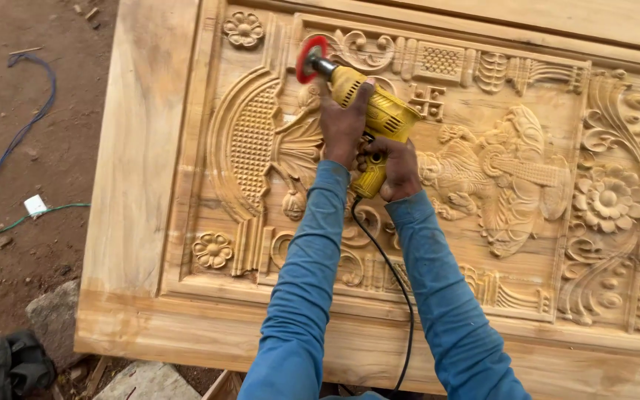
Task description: The person plugs a power cord into an extension box and uses a power tool with a brush attachment to clean the intricate carvings on a large wooden door. Throughout the process, they move the tool across different sections and occasionally touch the wood surface by hand.
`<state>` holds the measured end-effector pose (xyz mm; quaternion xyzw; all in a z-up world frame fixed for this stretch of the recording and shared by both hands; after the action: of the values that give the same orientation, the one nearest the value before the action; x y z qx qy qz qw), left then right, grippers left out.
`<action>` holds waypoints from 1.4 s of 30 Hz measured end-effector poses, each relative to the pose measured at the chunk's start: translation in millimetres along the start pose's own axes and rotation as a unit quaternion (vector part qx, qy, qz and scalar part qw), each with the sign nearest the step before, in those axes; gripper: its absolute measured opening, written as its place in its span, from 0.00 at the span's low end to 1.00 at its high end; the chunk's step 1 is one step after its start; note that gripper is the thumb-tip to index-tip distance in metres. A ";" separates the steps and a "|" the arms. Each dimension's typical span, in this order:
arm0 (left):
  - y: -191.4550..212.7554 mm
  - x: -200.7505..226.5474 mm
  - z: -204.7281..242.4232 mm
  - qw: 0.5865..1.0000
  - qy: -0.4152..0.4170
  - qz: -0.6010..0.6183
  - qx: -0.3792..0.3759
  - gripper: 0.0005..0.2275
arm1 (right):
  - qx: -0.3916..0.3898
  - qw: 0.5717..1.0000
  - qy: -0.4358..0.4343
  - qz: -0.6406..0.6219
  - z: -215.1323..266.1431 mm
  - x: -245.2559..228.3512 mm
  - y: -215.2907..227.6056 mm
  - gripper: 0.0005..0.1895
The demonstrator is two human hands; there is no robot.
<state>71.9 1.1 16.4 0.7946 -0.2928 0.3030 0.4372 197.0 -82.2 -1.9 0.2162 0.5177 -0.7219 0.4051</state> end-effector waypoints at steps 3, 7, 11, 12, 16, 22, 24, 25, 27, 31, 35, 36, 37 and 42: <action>-14.9 -38.6 -2.5 0.859 0.298 0.370 -0.190 0.27 | 0.002 0.999 0.030 0.015 -14.1 8.0 -3.7 0.15; -7.3 -46.2 -26.8 0.853 0.275 0.393 -0.207 0.20 | 0.014 0.998 0.067 0.001 -29.5 8.6 -26.2 0.16; -28.5 -25.1 -31.1 0.834 0.289 0.393 -0.257 0.19 | 0.049 0.993 0.111 -0.008 -23.4 -7.5 -21.4 0.16; -38.0 -12.2 -28.9 0.817 0.295 0.419 -0.266 0.19 | 0.067 0.989 0.135 -0.002 -17.3 -19.5 -16.1 0.15; -73.8 37.5 -1.2 0.766 0.310 0.465 -0.319 0.19 | 0.096 0.987 0.126 0.018 12.2 -46.0 20.3 0.16; -128.4 101.7 24.0 0.789 0.277 0.410 -0.363 0.19 | 0.148 0.979 0.138 -0.014 41.0 -81.6 90.1 0.14; -157.3 119.5 45.0 0.759 0.288 0.423 -0.402 0.23 | 0.202 0.968 0.149 0.000 56.8 -91.1 117.0 0.13; -166.9 130.6 51.1 0.755 0.287 0.421 -0.412 0.23 | 0.211 0.966 0.152 -0.005 62.7 -95.4 129.1 0.13; -182.6 144.4 59.2 0.778 0.302 0.344 -0.430 0.28 | 0.213 0.963 0.162 -0.024 69.3 -106.2 149.1 0.12; -216.7 161.3 74.1 0.796 0.281 0.304 -0.442 0.29 | 0.189 0.966 0.166 -0.058 73.4 -127.8 189.0 0.12; -200.5 176.3 78.6 0.799 0.280 0.370 -0.383 0.24 | 0.182 0.975 0.128 -0.023 84.9 -128.4 200.3 0.11; -202.8 173.1 86.9 0.774 0.317 0.401 -0.373 0.22 | 0.187 0.974 0.130 -0.009 89.7 -129.1 201.2 0.12; -199.5 170.7 97.3 0.775 0.312 0.398 -0.379 0.22 | 0.190 0.972 0.136 -0.014 96.9 -125.3 202.0 0.12; -206.2 188.8 122.0 0.761 0.285 0.450 -0.370 0.19 | 0.196 0.973 0.123 -0.017 120.0 -108.7 226.3 0.17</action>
<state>371.7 -51.1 -3.9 0.2248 -0.5682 0.5454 0.5738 455.7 -184.3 -7.4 0.3699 0.4157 -0.7840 0.2753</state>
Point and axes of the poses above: each hand's wrist, its own z-axis away from the middle knuckle, its own y-axis out of the back of the hand, x = y × z, the point moved 9 cm from there along -z, towards the middle knuckle, and after that the axes turned 12 degrees about -x, right-handed, at the moved point
